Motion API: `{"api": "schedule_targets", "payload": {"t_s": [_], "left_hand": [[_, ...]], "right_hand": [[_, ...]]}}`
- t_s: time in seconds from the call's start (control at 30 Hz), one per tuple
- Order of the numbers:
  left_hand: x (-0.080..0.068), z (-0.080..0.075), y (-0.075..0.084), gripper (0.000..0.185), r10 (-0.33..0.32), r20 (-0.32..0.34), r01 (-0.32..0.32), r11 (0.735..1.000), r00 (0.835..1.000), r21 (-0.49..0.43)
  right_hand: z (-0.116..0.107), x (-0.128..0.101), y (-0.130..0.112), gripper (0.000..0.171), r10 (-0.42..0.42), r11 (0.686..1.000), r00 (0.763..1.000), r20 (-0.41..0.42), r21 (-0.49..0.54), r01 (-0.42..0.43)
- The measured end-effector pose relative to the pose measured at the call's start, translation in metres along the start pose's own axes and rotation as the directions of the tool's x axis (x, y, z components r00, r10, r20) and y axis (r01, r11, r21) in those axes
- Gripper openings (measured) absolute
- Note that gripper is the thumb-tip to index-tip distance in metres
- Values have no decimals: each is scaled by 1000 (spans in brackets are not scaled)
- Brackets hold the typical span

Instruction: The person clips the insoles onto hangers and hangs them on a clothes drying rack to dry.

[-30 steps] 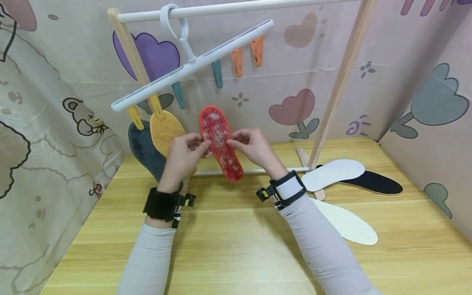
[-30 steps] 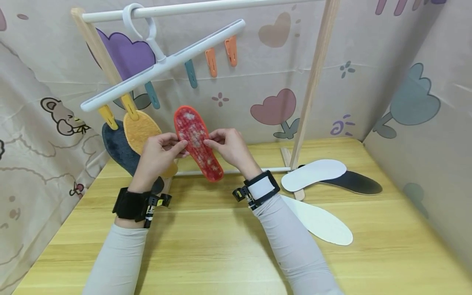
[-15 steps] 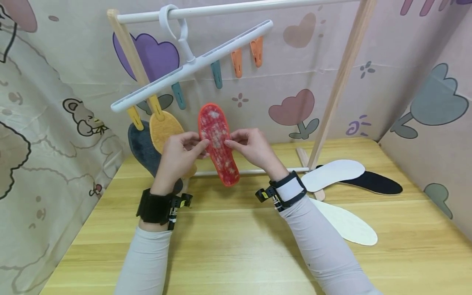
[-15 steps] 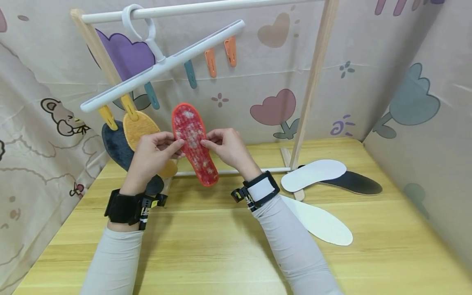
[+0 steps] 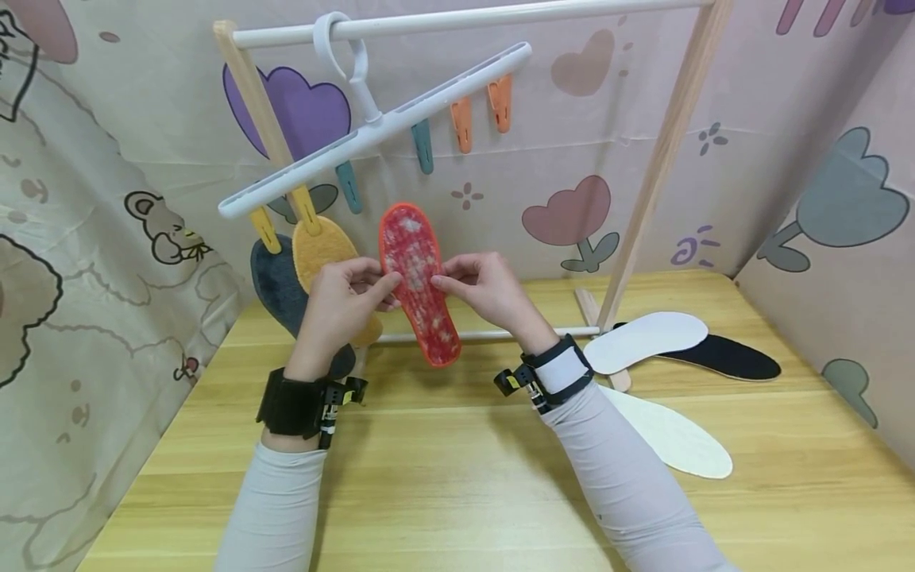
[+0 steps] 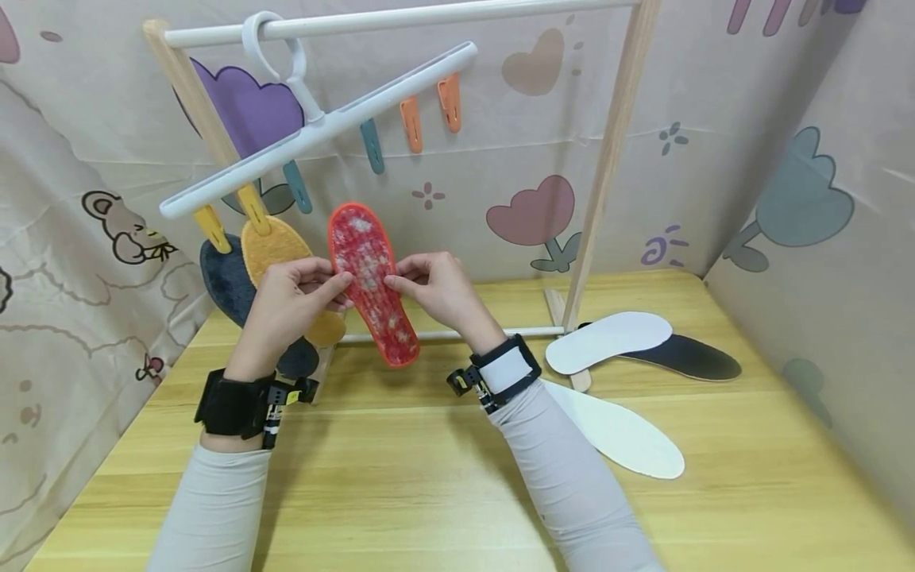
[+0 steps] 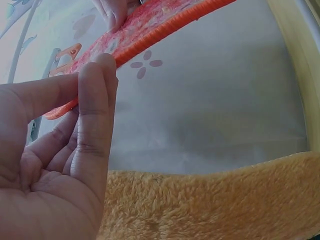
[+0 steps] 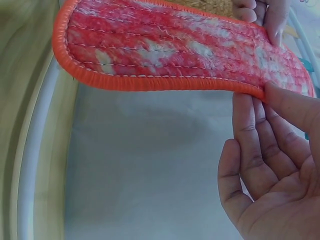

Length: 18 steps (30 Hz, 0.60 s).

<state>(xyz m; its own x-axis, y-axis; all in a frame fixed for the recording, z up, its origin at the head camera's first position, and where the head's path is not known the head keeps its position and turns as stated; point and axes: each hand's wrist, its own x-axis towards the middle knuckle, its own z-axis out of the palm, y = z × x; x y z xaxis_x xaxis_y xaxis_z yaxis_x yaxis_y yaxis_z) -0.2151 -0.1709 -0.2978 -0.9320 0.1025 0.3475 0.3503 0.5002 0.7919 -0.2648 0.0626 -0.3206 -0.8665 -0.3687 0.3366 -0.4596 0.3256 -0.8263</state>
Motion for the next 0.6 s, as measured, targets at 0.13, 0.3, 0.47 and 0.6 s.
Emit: {"api": "schedule_targets", "payload": {"t_s": [0.13, 0.3, 0.47, 0.6], "left_hand": [[0, -1, 0, 26, 0, 0, 0, 1000, 1000, -3], [-1, -2, -2, 26, -2, -2, 2, 1000, 1000, -11], [-1, -5, -7, 25, 4, 8, -4, 1000, 1000, 6], [-2, -10, -10, 23, -11, 7, 11, 1000, 1000, 18]], "right_hand": [[0, 1, 1, 20, 0, 1000, 1000, 10, 17, 0], [2, 2, 4, 20, -4, 999, 1000, 25, 36, 3], [4, 1, 4, 19, 4, 998, 999, 37, 69, -6], [8, 2, 4, 19, 0, 996, 998, 60, 86, -5]]}}
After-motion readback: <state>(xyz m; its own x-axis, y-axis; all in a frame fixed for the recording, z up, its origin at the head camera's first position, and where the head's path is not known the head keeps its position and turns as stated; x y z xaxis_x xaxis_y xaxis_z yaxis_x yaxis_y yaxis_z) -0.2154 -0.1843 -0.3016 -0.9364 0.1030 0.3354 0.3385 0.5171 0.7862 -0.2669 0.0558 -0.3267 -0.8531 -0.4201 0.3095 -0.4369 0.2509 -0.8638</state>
